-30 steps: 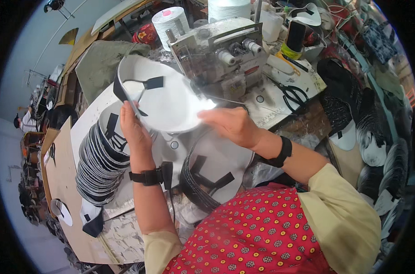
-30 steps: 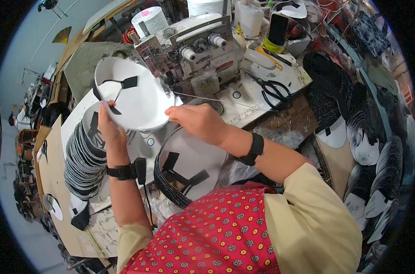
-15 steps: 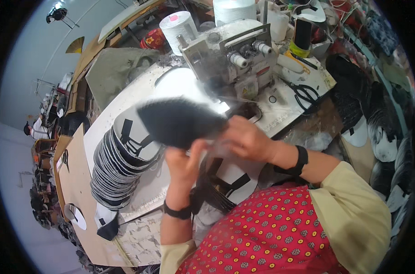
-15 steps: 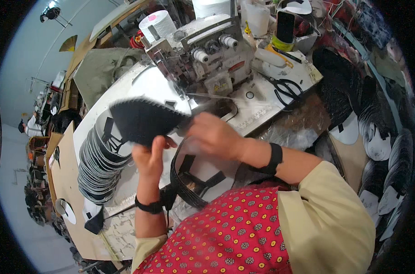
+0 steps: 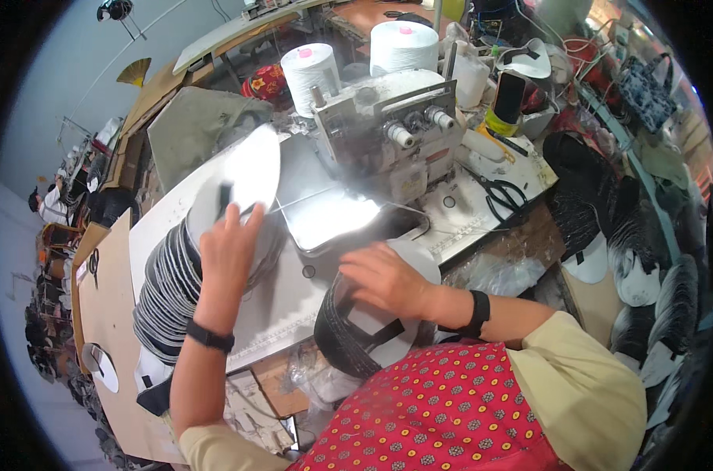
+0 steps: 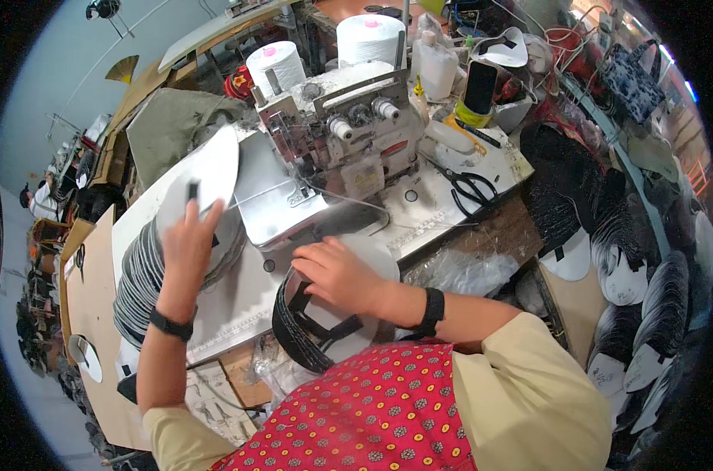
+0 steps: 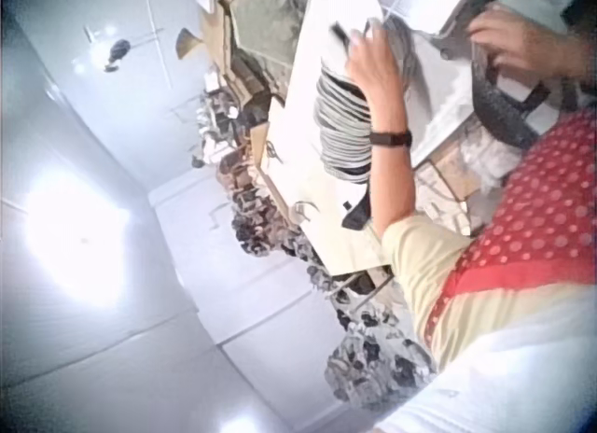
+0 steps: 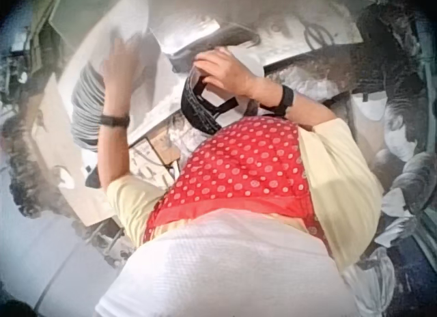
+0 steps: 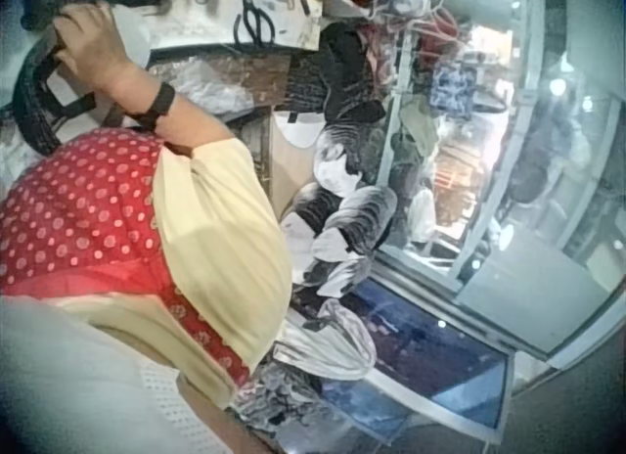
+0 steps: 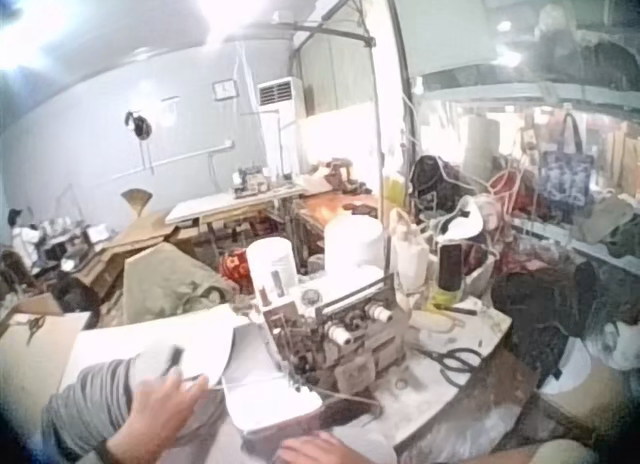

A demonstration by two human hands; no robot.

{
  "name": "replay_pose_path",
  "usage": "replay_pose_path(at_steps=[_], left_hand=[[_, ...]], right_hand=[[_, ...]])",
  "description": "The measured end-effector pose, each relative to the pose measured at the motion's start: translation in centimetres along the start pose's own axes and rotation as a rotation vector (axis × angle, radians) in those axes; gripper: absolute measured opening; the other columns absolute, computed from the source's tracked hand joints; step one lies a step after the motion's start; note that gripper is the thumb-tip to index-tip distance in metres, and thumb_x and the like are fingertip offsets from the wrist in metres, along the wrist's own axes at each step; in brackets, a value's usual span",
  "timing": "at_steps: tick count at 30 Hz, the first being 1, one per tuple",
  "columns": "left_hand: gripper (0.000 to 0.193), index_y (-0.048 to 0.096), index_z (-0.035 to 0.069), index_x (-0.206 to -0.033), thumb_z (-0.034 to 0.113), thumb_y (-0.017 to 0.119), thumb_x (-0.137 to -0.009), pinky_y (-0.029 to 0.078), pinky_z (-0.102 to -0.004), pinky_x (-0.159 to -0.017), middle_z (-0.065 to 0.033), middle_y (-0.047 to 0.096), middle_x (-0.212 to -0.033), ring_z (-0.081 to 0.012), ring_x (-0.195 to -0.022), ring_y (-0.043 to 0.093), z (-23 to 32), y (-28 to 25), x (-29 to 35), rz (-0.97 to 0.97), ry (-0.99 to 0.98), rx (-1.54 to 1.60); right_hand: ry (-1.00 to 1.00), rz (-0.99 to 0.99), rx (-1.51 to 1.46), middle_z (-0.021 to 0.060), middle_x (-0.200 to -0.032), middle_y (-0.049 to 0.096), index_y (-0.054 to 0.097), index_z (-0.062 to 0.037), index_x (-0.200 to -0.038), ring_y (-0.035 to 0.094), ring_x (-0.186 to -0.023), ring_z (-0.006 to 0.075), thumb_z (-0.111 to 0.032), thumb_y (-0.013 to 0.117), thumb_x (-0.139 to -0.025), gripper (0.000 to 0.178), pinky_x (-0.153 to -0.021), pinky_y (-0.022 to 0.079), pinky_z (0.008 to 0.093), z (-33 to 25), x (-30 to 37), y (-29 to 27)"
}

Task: Stitching and assembling shoe upper components using an industrial sewing machine.

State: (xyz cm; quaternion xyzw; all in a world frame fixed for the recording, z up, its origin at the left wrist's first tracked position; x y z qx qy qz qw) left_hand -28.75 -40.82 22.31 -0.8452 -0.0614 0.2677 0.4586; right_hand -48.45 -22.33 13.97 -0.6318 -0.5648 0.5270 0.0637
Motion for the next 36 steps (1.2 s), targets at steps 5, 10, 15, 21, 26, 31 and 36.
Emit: replay_pose_path(at_steps=[5, 10, 15, 21, 26, 31, 36], left_hand=[[0.024, 0.061, 0.012, -0.103, 0.019, 0.062, -0.080, 0.044, -0.0323, -0.061, -0.0048, 0.055, -0.088, -0.0203, -0.072, 0.061, 2.5, 1.8, 5.7, -0.589, -0.097, -0.351], [0.014, 0.058, 0.011, -0.084, 0.020, 0.067, -0.078, 0.041, -0.0350, -0.075, -0.0059, 0.055, -0.088, -0.0229, -0.090, 0.055, 4.7, -0.3, 5.9, -0.198, -0.126, -0.097], [0.009, 0.064, 0.006, -0.084, 0.014, 0.066, -0.083, 0.048, -0.0383, -0.067, -0.0122, 0.061, -0.077, -0.0354, -0.073, 0.061, 6.5, 0.1, 5.5, -0.259, -0.509, 0.746], [0.051, 0.049, 0.003, -0.132, 0.041, 0.035, -0.100, 0.041, -0.0393, -0.097, -0.0153, 0.055, -0.131, -0.0273, -0.108, 0.055, 6.2, 0.5, 1.4, 0.281, -0.944, 1.866], [0.061, 0.048, 0.000, -0.135, 0.050, 0.034, -0.102, 0.039, -0.0313, -0.100, -0.0140, 0.051, -0.138, -0.0184, -0.112, 0.051, 5.8, 0.4, -2.5, 0.552, -0.710, 2.414], [0.021, 0.066, 0.005, -0.101, 0.025, 0.060, -0.097, 0.048, -0.0228, -0.071, -0.0004, 0.066, -0.094, -0.0091, -0.079, 0.059, 3.6, 4.7, -3.3, 0.482, -0.975, 1.903], [0.030, 0.067, 0.003, -0.084, 0.032, 0.066, -0.093, 0.037, -0.0205, -0.050, 0.0016, 0.060, -0.068, -0.0042, -0.055, 0.048, 2.9, 1.2, -0.4, 0.186, -1.292, 1.771]], right_hand=[[-0.125, -0.040, 0.207, 0.0121, -0.113, 0.058, 0.056, -0.0049, -0.095, 0.055, -0.108, 0.0287, -0.015, 0.077, -0.068, 0.036, -0.093, 0.040, 0.0425, -1.8, -2.2, -3.4], [0.045, -0.103, -0.213, 0.0065, -0.075, 0.061, 0.058, -0.0086, -0.091, 0.061, -0.064, 0.0233, -0.012, 0.074, -0.081, 0.020, -0.056, 0.047, 0.0309, -3.2, -3.6, -13.7], [0.717, 0.138, -0.962, 0.0063, -0.097, 0.067, 0.062, 0.0016, -0.113, 0.063, -0.083, 0.0099, -0.003, 0.057, -0.092, 0.022, -0.073, 0.051, 0.0225, 1.2, -4.1, -12.0], [0.979, 0.159, -1.071, 0.0090, -0.092, 0.070, 0.066, 0.0057, -0.110, 0.064, -0.076, 0.0102, -0.005, 0.057, -0.091, 0.024, -0.068, 0.052, 0.0255, 3.8, -5.6, -6.0], [0.815, 0.416, -0.832, 0.0072, -0.084, 0.071, 0.066, 0.0057, -0.104, 0.063, -0.073, 0.0076, -0.010, 0.061, -0.093, 0.020, -0.064, 0.050, 0.0239, 3.3, -5.9, -3.8], [0.513, 0.271, -0.339, 0.0127, -0.077, 0.068, 0.064, -0.0002, -0.102, 0.066, -0.067, 0.0211, -0.010, 0.062, -0.092, 0.014, -0.060, 0.051, 0.0337, 2.4, -3.6, -3.2], [0.181, 0.175, 0.107, 0.0123, -0.084, 0.062, 0.058, -0.0052, -0.110, 0.065, -0.074, 0.0322, -0.011, 0.066, -0.086, 0.026, -0.062, 0.052, 0.0406, 1.6, -3.2, -3.2]])
Point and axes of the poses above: each hand's wrist, its own x-axis away from the middle knuckle, its own y-axis out of the palm, z = x × y, the point moved 1 cm from there along -x, towards the middle knuckle
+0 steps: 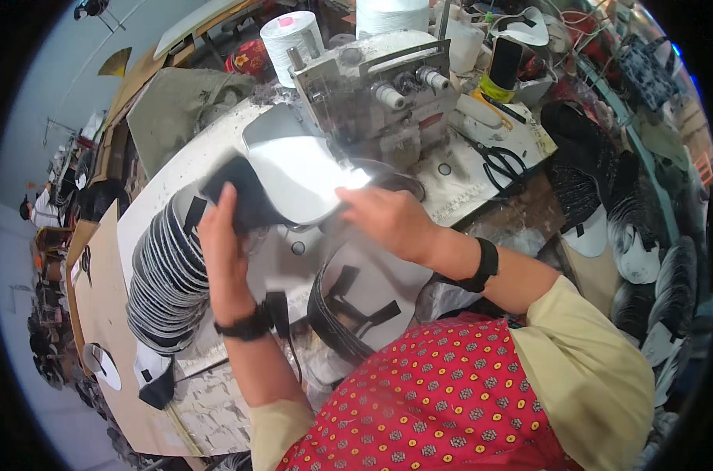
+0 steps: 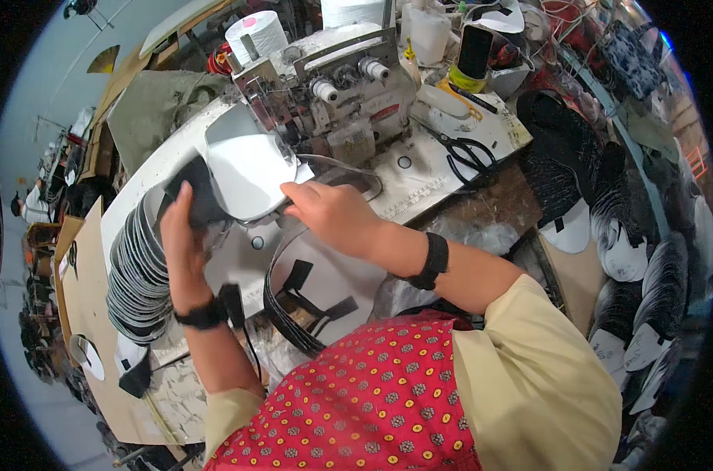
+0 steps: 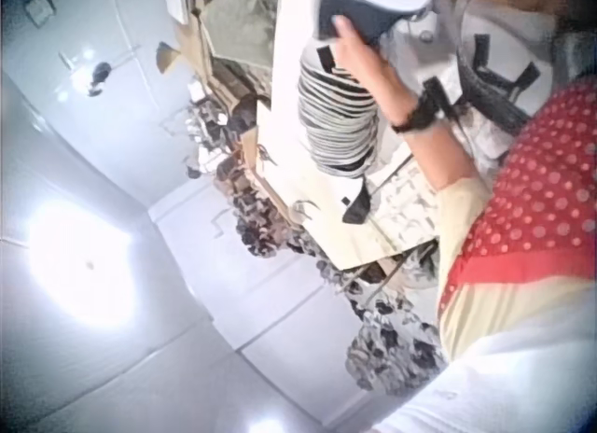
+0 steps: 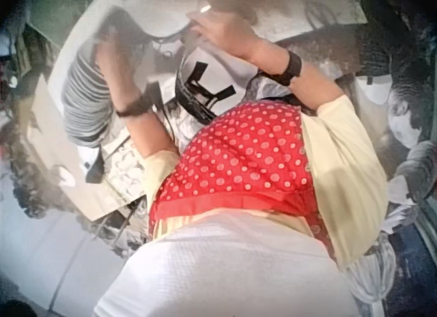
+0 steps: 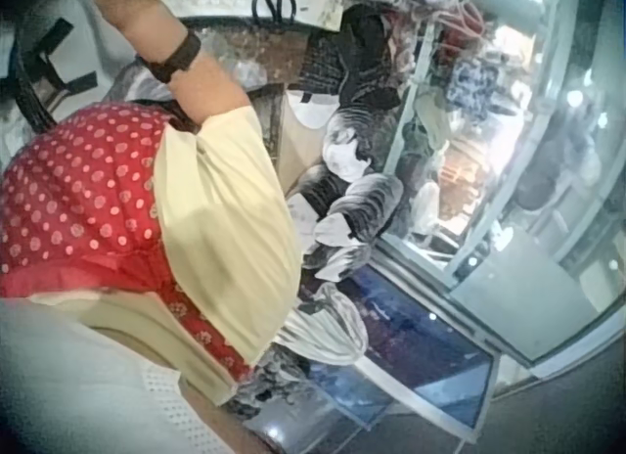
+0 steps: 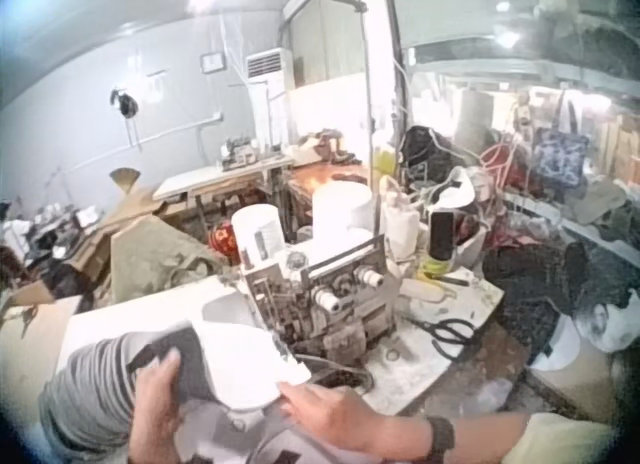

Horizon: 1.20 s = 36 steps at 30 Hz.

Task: Stitching and assembling shoe upper components using an industrial sewing machine.

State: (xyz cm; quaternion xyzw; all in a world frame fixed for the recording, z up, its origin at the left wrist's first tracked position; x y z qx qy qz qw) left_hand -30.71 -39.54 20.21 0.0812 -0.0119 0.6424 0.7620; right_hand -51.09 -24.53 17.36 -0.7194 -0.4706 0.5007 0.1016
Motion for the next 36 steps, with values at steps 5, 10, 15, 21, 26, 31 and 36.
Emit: replay_pose_path(at_steps=[5, 10, 15, 21, 26, 31, 36], left_hand=[[0.037, 0.064, -0.006, -0.104, 0.030, 0.059, -0.097, 0.043, -0.0240, -0.050, -0.0126, 0.067, -0.074, -0.0135, -0.058, 0.059, 2.9, 0.0, 7.8, -0.484, -0.324, -0.202], [0.025, 0.059, -0.007, -0.113, -0.001, 0.045, -0.093, 0.052, -0.0295, -0.067, -0.0150, 0.069, -0.097, -0.0193, -0.075, 0.066, 1.2, 3.5, 7.3, -0.682, 0.297, -0.460], [0.029, 0.061, -0.001, -0.108, -0.008, 0.043, -0.086, 0.051, -0.0273, -0.068, -0.0107, 0.070, -0.096, -0.0164, -0.074, 0.067, 1.0, 2.6, 5.9, -0.536, 0.018, -0.306], [0.041, 0.053, 0.001, -0.103, -0.007, 0.069, -0.066, 0.048, -0.0312, -0.078, -0.0120, 0.055, -0.099, -0.0217, -0.091, 0.057, 2.2, 4.4, 5.3, 0.070, 0.963, -0.874], [0.054, 0.048, -0.001, -0.117, -0.013, 0.063, -0.067, 0.050, -0.0278, -0.074, -0.0129, 0.053, -0.112, -0.0196, -0.089, 0.060, 1.6, 6.3, 3.1, -0.228, 0.564, -0.581], [0.052, 0.055, -0.001, -0.119, -0.017, 0.062, -0.070, 0.051, -0.0279, -0.072, -0.0068, 0.062, -0.096, -0.0090, -0.079, 0.060, -0.4, 4.2, 1.3, -0.609, 0.284, -0.273], [0.042, 0.057, 0.001, -0.082, 0.038, 0.041, -0.097, 0.050, -0.0314, -0.087, -0.0109, 0.063, -0.099, -0.0224, -0.103, 0.059, -2.5, 2.0, -1.7, -0.986, 0.436, 0.236]], right_hand=[[0.091, 0.065, 0.038, 0.0098, -0.090, 0.056, 0.061, -0.0068, -0.101, 0.063, -0.075, 0.0329, -0.009, 0.071, -0.078, 0.025, -0.063, 0.051, 0.0417, 0.7, -1.2, -1.4], [0.056, 0.073, -0.426, 0.0073, -0.086, 0.061, 0.062, -0.0036, -0.093, 0.064, -0.067, 0.0216, 0.002, 0.071, -0.077, 0.020, -0.057, 0.049, 0.0320, 0.3, -3.7, -2.6], [0.375, -0.147, -0.678, 0.0043, -0.075, 0.064, 0.063, -0.0013, -0.094, 0.059, -0.053, 0.0095, 0.002, 0.069, -0.082, 0.013, -0.048, 0.043, 0.0250, -1.7, -2.8, -5.5], [0.189, -0.090, -0.492, 0.0107, -0.072, 0.065, 0.064, -0.0004, -0.095, 0.063, -0.052, 0.0197, -0.001, 0.067, -0.085, 0.010, -0.049, 0.047, 0.0309, -1.9, -3.5, -4.2], [0.268, 0.003, -0.256, 0.0223, -0.077, 0.061, 0.059, 0.0006, -0.090, 0.061, -0.074, 0.0431, -0.004, 0.068, -0.080, 0.014, -0.061, 0.049, 0.0432, -0.8, -3.5, -2.6], [-0.006, -0.010, -0.273, 0.0150, -0.088, 0.069, 0.065, -0.0038, -0.098, 0.069, -0.079, 0.0329, -0.002, 0.067, -0.076, 0.023, -0.067, 0.054, 0.0357, 0.6, -1.1, -4.3], [-0.115, -0.066, -0.393, 0.0121, -0.102, 0.072, 0.068, -0.0014, -0.101, 0.069, -0.067, 0.0195, 0.005, 0.066, -0.082, 0.020, -0.058, 0.054, 0.0282, 0.9, 0.3, -4.9]])
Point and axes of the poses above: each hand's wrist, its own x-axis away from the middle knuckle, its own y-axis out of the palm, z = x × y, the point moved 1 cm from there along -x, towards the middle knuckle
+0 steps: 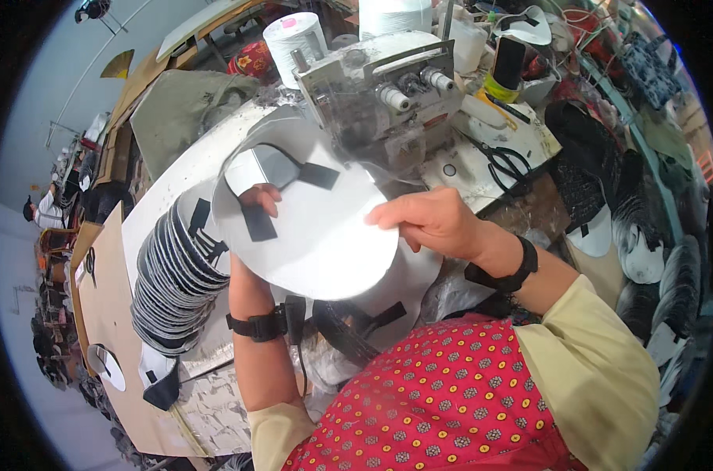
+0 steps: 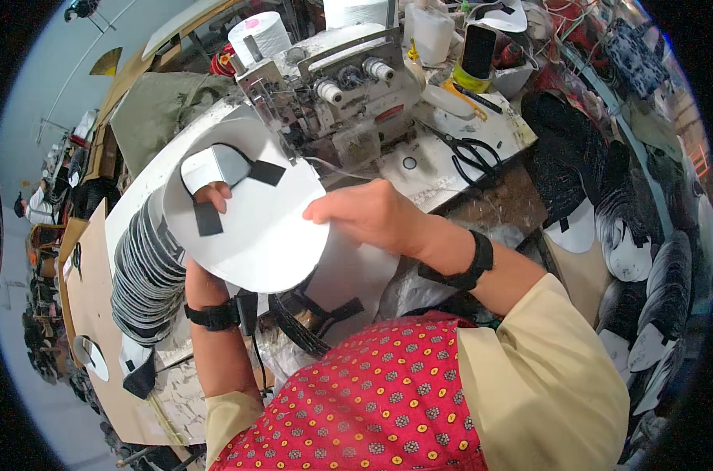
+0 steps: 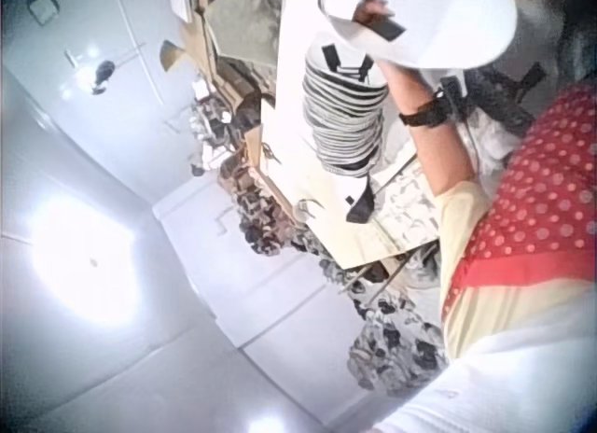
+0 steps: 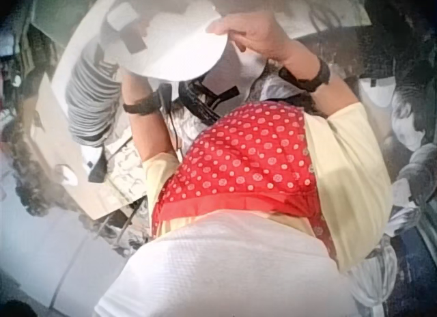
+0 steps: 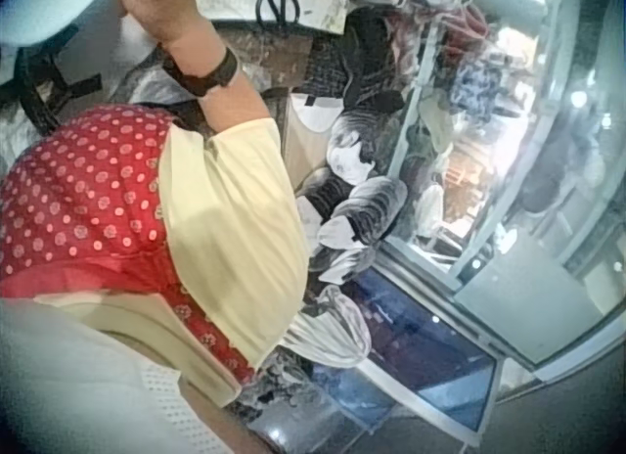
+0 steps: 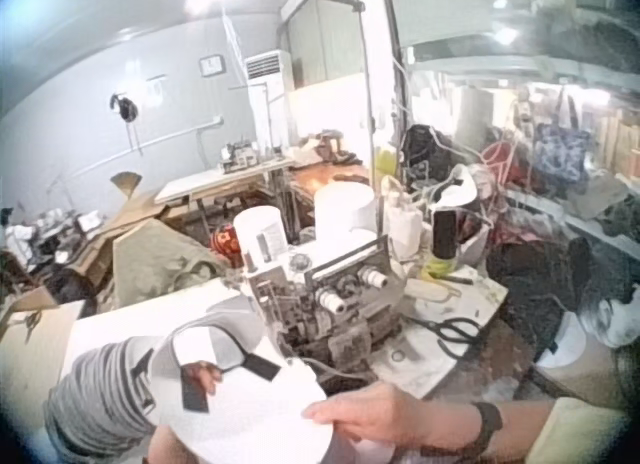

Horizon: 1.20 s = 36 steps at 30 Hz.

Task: Stitching and assembling shoe upper components using an industrial sewing machine.

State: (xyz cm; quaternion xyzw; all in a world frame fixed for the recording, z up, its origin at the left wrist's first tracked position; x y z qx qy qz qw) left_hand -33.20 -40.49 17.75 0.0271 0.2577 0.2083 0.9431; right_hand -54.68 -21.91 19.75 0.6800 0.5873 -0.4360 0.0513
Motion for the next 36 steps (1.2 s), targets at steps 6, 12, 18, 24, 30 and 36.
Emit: replay_pose_path(at_steps=[6, 12, 18, 24, 30, 36], left_hand=[[0.050, 0.057, 0.005, -0.110, 0.047, 0.032, -0.103, 0.041, -0.0419, -0.103, -0.0164, 0.048, -0.137, -0.0296, -0.119, 0.052, -0.3, -0.6, 0.3, 0.513, 0.111, 0.387], [0.034, 0.062, 0.002, -0.106, 0.035, 0.054, -0.100, 0.045, -0.0276, -0.064, -0.0025, 0.062, -0.089, -0.0105, -0.073, 0.055, 2.0, -0.9, -0.5, 1.074, -0.233, -0.001], [0.048, 0.068, -0.004, -0.095, 0.039, 0.049, -0.101, 0.046, -0.0288, -0.055, -0.0098, 0.067, -0.082, -0.0141, -0.063, 0.058, 6.2, 4.9, 6.4, 0.431, -0.955, -0.145], [0.023, 0.067, -0.002, -0.095, 0.020, 0.061, -0.095, 0.047, -0.0305, -0.078, -0.0079, 0.068, -0.085, -0.0165, -0.074, 0.059, 2.8, 7.7, 3.1, 0.407, -0.315, -0.521], [0.072, 0.049, 0.000, -0.131, 0.034, 0.082, -0.076, 0.034, -0.0426, -0.105, -0.0198, 0.047, -0.137, -0.0315, -0.129, 0.042, 1.5, 1.7, -1.2, 0.961, 0.392, -1.444], [0.039, 0.060, 0.018, -0.121, 0.007, 0.056, -0.084, 0.043, -0.0343, -0.081, 0.0002, 0.061, -0.097, -0.0180, -0.086, 0.061, 6.0, -1.2, -1.7, -0.112, -0.111, -1.983]], right_hand=[[0.084, 0.005, 0.080, 0.0133, -0.093, 0.070, 0.063, -0.0044, -0.101, 0.070, -0.079, 0.0294, -0.004, 0.065, -0.085, 0.016, -0.069, 0.057, 0.0340, 1.0, -0.5, 2.1], [0.159, 0.140, 0.098, 0.0124, -0.103, 0.069, 0.063, -0.0034, -0.107, 0.069, -0.088, 0.0289, -0.004, 0.067, -0.084, 0.023, -0.073, 0.057, 0.0352, 2.4, -1.4, 3.1], [0.247, 0.235, 0.254, 0.0113, -0.099, 0.067, 0.060, -0.0038, -0.106, 0.066, -0.091, 0.0333, -0.003, 0.070, -0.081, 0.027, -0.078, 0.054, 0.0381, 2.3, -0.6, 2.4], [0.476, -0.003, 0.105, 0.0134, -0.092, 0.056, 0.057, -0.0035, -0.092, 0.058, -0.084, 0.0307, -0.010, 0.077, -0.072, 0.029, -0.069, 0.048, 0.0386, 1.1, 2.4, 3.5], [0.307, -0.194, 0.463, 0.0101, -0.093, 0.053, 0.054, -0.0058, -0.085, 0.052, -0.092, 0.0316, -0.014, 0.080, -0.064, 0.035, -0.080, 0.042, 0.0418, 0.4, 2.6, 5.5], [0.051, -0.439, 0.333, 0.0108, -0.076, 0.054, 0.053, -0.0078, -0.081, 0.055, -0.077, 0.0347, -0.009, 0.075, -0.069, 0.025, -0.073, 0.045, 0.0422, -3.3, 0.9, 1.0]])
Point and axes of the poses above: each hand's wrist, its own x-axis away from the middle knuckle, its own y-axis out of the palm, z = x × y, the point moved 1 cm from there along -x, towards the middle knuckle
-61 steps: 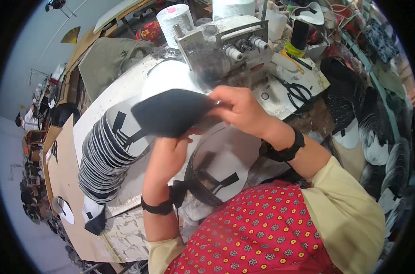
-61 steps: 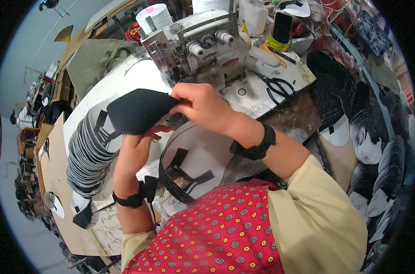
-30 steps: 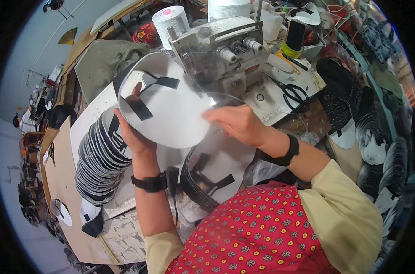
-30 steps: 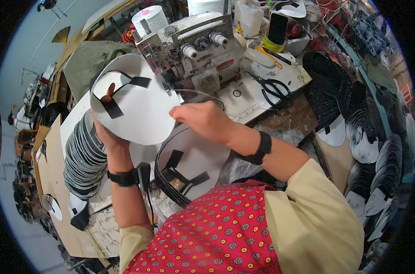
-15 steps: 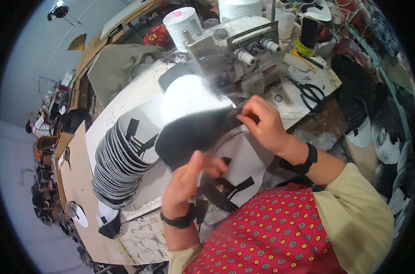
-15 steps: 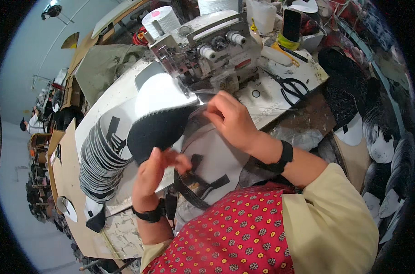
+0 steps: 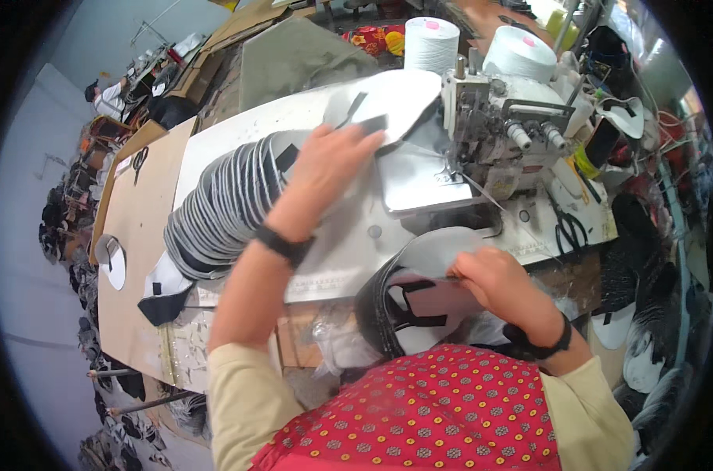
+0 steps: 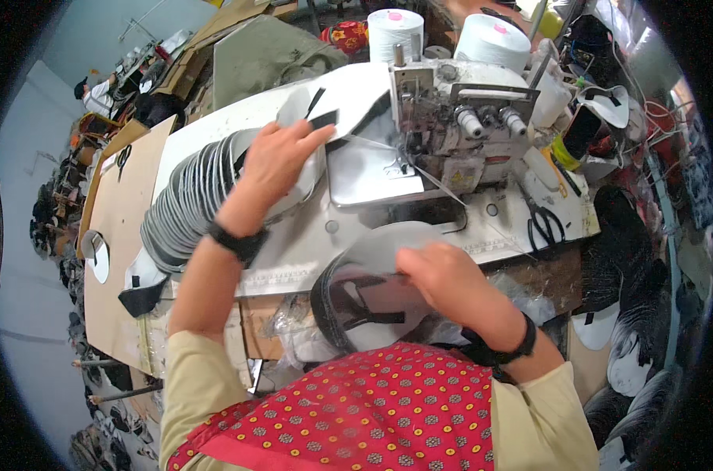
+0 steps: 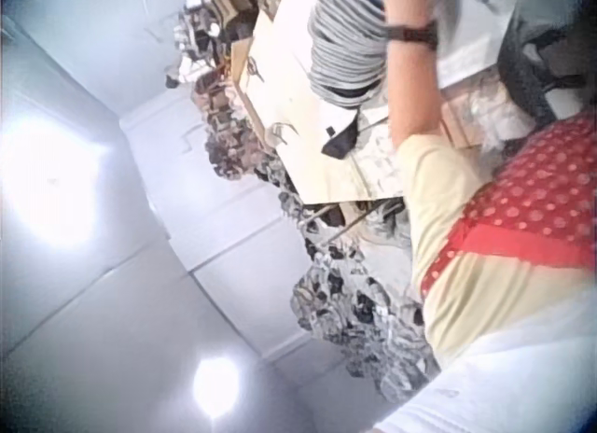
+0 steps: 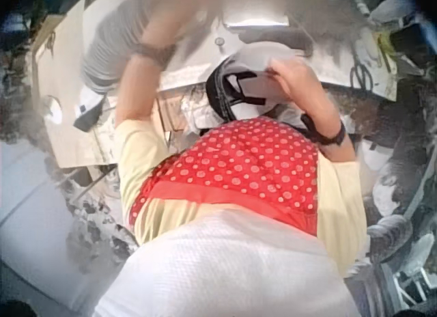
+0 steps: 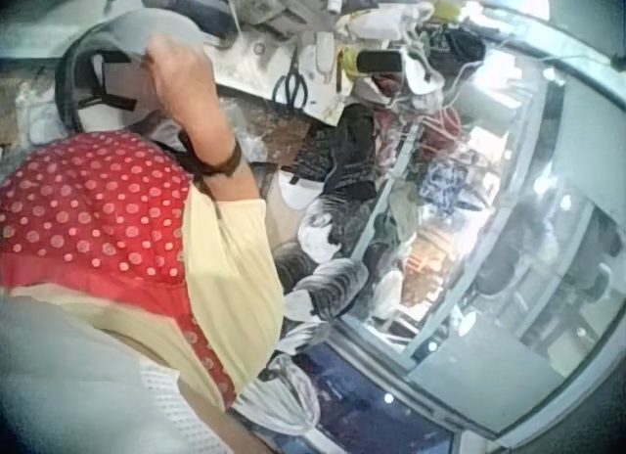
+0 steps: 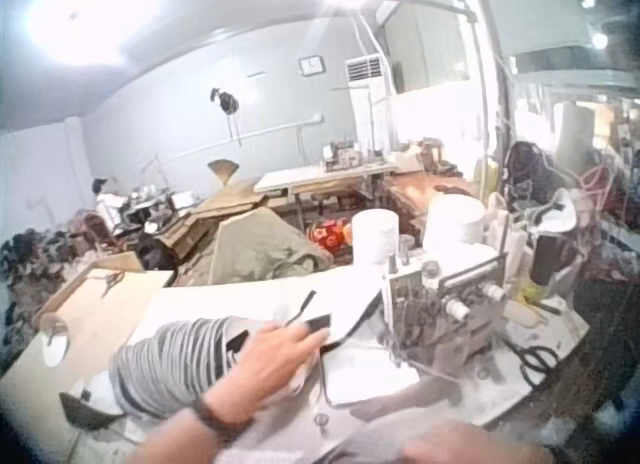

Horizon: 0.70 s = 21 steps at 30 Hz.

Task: Stitching and assembling shoe upper components using an industrial sewing machine.

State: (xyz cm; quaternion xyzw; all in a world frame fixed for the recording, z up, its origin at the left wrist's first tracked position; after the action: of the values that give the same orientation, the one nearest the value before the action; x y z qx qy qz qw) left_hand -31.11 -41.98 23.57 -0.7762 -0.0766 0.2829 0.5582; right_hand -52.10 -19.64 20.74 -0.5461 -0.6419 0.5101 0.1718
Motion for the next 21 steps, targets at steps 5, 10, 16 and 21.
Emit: replay_pose_path(at_steps=[5, 10, 16, 21], left_hand=[[0.025, 0.062, 0.017, -0.100, 0.010, 0.062, -0.076, 0.040, -0.0333, -0.068, -0.0024, 0.054, -0.088, -0.0174, -0.073, 0.057, 0.3, -0.1, 6.2, -0.272, -0.106, -0.339], [0.017, 0.064, 0.013, -0.096, 0.021, 0.062, -0.080, 0.040, -0.0339, -0.073, -0.0030, 0.058, -0.082, -0.0191, -0.080, 0.059, 2.4, 2.2, 8.4, -0.354, -0.167, -0.416], [0.031, 0.061, 0.003, -0.109, 0.026, 0.061, -0.089, 0.048, -0.0418, -0.059, -0.0104, 0.067, -0.078, -0.0302, -0.065, 0.064, 4.6, 0.5, 6.0, -0.166, -0.464, 0.413], [0.053, 0.042, -0.004, -0.140, 0.033, 0.037, -0.102, 0.040, -0.0345, -0.103, -0.0145, 0.049, -0.140, -0.0227, -0.123, 0.051, 3.9, 3.2, 2.8, 0.433, -0.531, 2.137]], right_hand=[[0.303, 0.167, -0.307, 0.0060, -0.080, 0.062, 0.056, -0.0054, -0.096, 0.065, -0.073, 0.0182, 0.001, 0.066, -0.082, 0.018, -0.062, 0.051, 0.0293, -1.6, 2.0, -9.2], [0.509, 0.400, -1.351, 0.0102, -0.106, 0.066, 0.059, -0.0010, -0.117, 0.066, -0.087, 0.0126, 0.000, 0.059, -0.092, 0.025, -0.072, 0.056, 0.0266, 2.3, -0.3, -5.7], [0.922, 0.241, -1.600, 0.0112, -0.098, 0.069, 0.062, 0.0036, -0.115, 0.067, -0.085, 0.0143, -0.005, 0.057, -0.094, 0.023, -0.074, 0.056, 0.0271, 3.8, -2.7, 0.1], [0.677, 0.579, -1.043, 0.0077, -0.089, 0.069, 0.063, 0.0030, -0.111, 0.066, -0.075, 0.0110, -0.009, 0.057, -0.096, 0.021, -0.065, 0.053, 0.0256, 3.5, -4.7, 2.1]])
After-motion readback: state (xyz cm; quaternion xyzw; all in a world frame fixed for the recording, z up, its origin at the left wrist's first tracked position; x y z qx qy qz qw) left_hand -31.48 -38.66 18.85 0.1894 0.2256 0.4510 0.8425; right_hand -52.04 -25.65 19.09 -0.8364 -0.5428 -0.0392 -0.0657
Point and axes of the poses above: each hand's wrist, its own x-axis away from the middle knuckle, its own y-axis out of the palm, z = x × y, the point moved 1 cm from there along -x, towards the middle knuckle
